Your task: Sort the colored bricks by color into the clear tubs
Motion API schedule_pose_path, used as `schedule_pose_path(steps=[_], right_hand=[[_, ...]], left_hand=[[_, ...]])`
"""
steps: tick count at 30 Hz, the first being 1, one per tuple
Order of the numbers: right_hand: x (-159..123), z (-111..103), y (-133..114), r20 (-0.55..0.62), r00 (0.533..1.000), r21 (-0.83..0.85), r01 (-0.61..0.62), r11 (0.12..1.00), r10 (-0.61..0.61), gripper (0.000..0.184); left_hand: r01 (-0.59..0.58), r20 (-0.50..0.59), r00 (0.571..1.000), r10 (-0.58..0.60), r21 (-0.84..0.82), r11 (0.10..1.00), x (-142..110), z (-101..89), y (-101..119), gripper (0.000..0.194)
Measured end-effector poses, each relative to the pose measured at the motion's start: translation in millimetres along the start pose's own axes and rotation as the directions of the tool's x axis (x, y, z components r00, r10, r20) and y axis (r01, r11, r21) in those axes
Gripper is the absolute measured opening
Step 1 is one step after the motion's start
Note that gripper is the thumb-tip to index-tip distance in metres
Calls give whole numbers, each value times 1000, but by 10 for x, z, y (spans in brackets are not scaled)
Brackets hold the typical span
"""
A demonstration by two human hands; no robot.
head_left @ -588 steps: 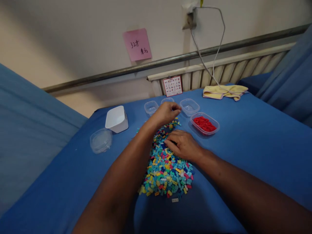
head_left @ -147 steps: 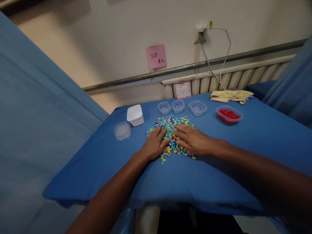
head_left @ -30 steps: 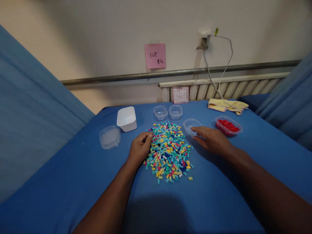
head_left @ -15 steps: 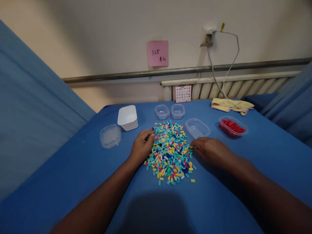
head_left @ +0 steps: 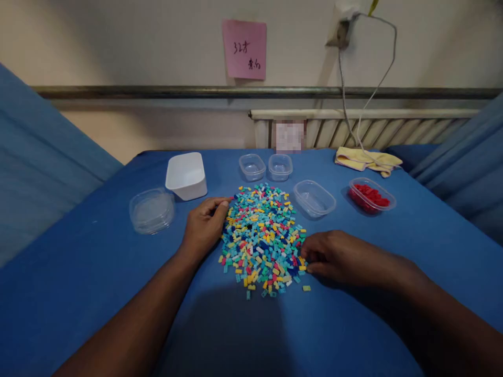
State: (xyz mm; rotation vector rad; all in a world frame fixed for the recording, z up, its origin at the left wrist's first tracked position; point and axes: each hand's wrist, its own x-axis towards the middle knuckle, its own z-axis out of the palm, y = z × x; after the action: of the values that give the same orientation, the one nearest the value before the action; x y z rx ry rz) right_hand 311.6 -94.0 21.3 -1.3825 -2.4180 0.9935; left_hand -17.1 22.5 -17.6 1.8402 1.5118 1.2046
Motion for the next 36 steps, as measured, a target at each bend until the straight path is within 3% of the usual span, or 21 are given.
schedule_pose_path(steps=[5, 12, 16, 19, 21, 24, 25, 27, 33, 36], right_hand=[[13, 26, -10, 1, 1000, -49, -26, 998, 26, 7], [22, 119, -27, -5, 990, -90, 140, 986, -141, 14], [11, 111, -56, -22, 985, -85, 169, 982, -172, 19], [-13, 18, 20, -127, 964, -75, 225, 972, -233, 21], [-13, -66, 147, -329, 912, -103, 222, 970, -243, 19], [29, -173, 405, -657, 734, -150, 98, 984, -174, 17], [51, -196, 491, -724, 674, -152, 52, 987, -147, 16], [102, -221, 638, -793, 598, -148, -12, 989, -111, 17], [214, -228, 771, -815, 545, -266, -48, 963, -198, 20], [179, -234, 729, -767, 579, -358, -29, 933, -277, 23]], left_hand=[[21, 29, 999, -21, -13, 1000, -15, 16, 12, 31], [-20, 40, 999, 20, -2, 1000, -35, 37, -52, 32], [-33, 46, 998, 33, 9, 999, -55, 38, -71, 33], [-27, 34, 999, 27, 19, 999, -70, 29, -45, 34], [-28, 39, 999, 28, 19, 999, -75, 26, -33, 33], [-44, 52, 998, 43, 10, 999, -73, 25, -39, 33], [-52, 54, 997, 52, 11, 999, -70, 25, -47, 33], [-68, 56, 996, 67, 20, 997, -62, 25, -63, 33], [-64, 50, 997, 63, 14, 998, -48, 23, -58, 33], [-44, 42, 998, 44, 10, 999, -52, 17, -32, 34]])
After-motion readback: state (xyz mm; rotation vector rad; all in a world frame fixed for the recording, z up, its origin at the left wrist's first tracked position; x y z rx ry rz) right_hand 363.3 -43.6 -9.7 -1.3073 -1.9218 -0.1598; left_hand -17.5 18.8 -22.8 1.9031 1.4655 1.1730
